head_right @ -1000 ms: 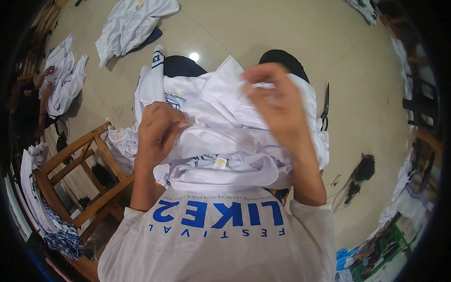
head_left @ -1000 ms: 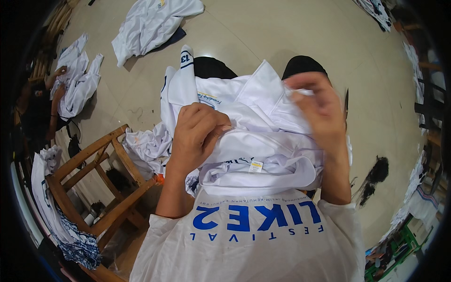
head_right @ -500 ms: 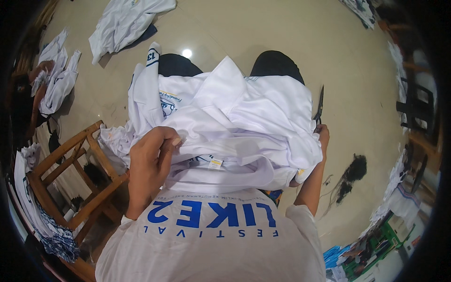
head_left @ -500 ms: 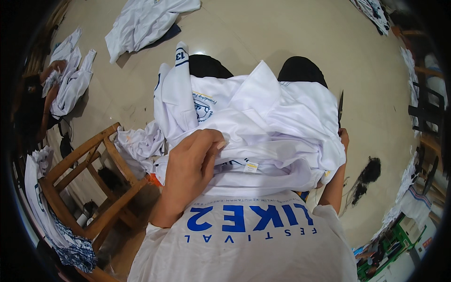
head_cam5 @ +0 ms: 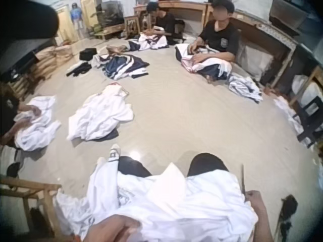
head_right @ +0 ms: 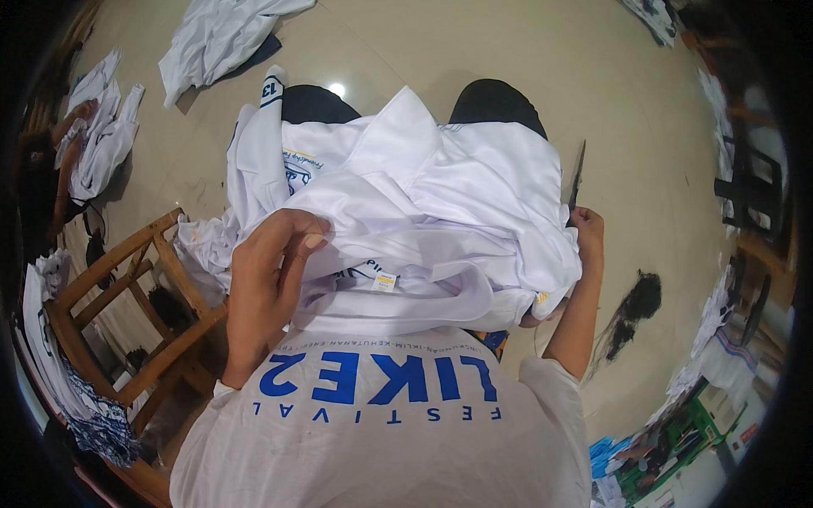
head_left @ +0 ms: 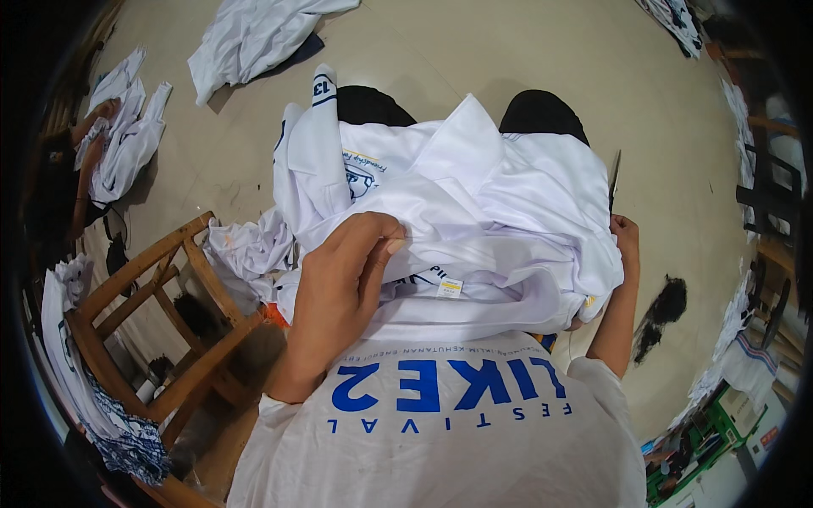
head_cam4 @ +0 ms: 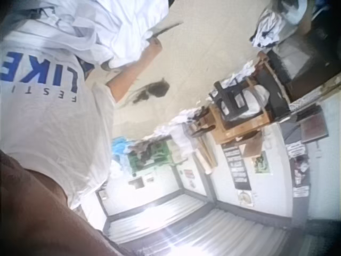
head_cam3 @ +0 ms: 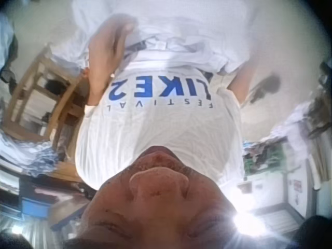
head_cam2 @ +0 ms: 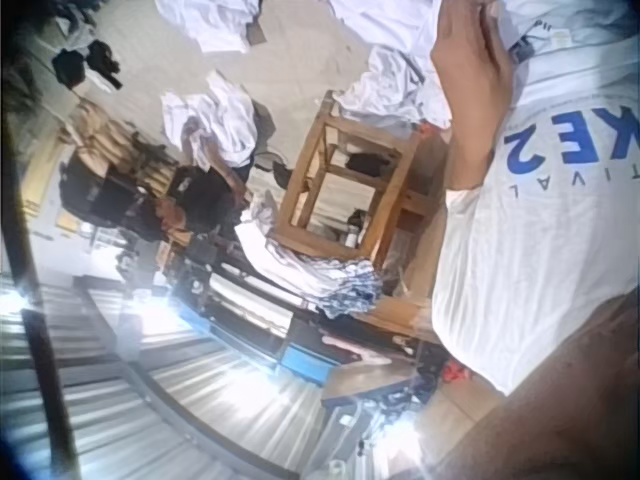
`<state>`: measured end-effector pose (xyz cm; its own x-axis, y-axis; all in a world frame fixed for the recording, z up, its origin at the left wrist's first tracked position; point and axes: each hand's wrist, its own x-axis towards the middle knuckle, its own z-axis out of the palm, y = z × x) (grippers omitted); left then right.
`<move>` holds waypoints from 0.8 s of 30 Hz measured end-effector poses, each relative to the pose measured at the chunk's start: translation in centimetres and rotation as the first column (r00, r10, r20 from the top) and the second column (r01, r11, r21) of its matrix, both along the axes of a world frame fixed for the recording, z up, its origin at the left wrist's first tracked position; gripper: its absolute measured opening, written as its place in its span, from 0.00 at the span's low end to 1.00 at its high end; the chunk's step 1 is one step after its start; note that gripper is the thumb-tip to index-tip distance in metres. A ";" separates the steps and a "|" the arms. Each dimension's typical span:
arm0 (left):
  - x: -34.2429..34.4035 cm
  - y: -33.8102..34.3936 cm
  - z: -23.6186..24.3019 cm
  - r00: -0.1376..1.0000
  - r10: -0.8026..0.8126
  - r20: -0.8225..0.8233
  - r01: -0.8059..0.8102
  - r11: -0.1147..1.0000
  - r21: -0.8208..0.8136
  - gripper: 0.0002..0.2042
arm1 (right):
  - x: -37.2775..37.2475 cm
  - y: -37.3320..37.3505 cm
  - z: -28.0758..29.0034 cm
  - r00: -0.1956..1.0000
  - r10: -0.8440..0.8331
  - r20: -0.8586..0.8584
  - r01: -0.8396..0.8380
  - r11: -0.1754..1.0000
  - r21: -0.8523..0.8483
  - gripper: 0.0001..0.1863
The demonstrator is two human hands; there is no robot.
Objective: The person uses scissors to cut the tags and loose threads off a white t-shirt. They hold the shirt on their lap, snip the fabric, and occasionally flip the garment to access different areas.
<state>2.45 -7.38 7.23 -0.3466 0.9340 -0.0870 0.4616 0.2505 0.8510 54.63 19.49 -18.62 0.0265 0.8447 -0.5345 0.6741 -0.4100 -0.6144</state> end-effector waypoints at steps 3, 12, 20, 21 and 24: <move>-0.2 0.1 -0.4 1.000 0.002 0.011 -0.002 1.000 -0.013 0.04 | -2.2 0.6 3.6 0.902 -0.220 -0.372 0.149 0.966 -0.211 0.06; -0.8 0.8 -1.3 0.994 0.049 0.101 -0.048 0.999 -0.017 0.03 | -14.3 -1.2 20.3 0.925 0.311 -0.218 -0.178 0.863 0.472 0.16; -0.4 0.5 -1.5 0.994 0.067 0.087 -0.065 0.998 -0.026 0.03 | -23.3 -5.4 27.3 0.607 0.794 0.035 -0.732 0.542 0.413 0.19; -0.4 0.5 -1.4 0.993 0.069 0.095 -0.066 0.997 -0.030 0.03 | -23.5 -5.4 27.4 0.594 0.802 0.061 -0.752 0.526 0.398 0.18; -0.4 0.4 -1.3 0.997 0.053 0.055 -0.050 0.998 -0.039 0.04 | -24.7 -5.0 28.2 0.506 0.848 0.155 -0.824 0.423 0.378 0.17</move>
<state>2.04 -6.99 5.95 -0.3877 0.9107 -0.1427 0.3990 0.3053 0.8646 29.88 14.51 9.57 -0.8189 0.5499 -0.1642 0.5220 0.5946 -0.6116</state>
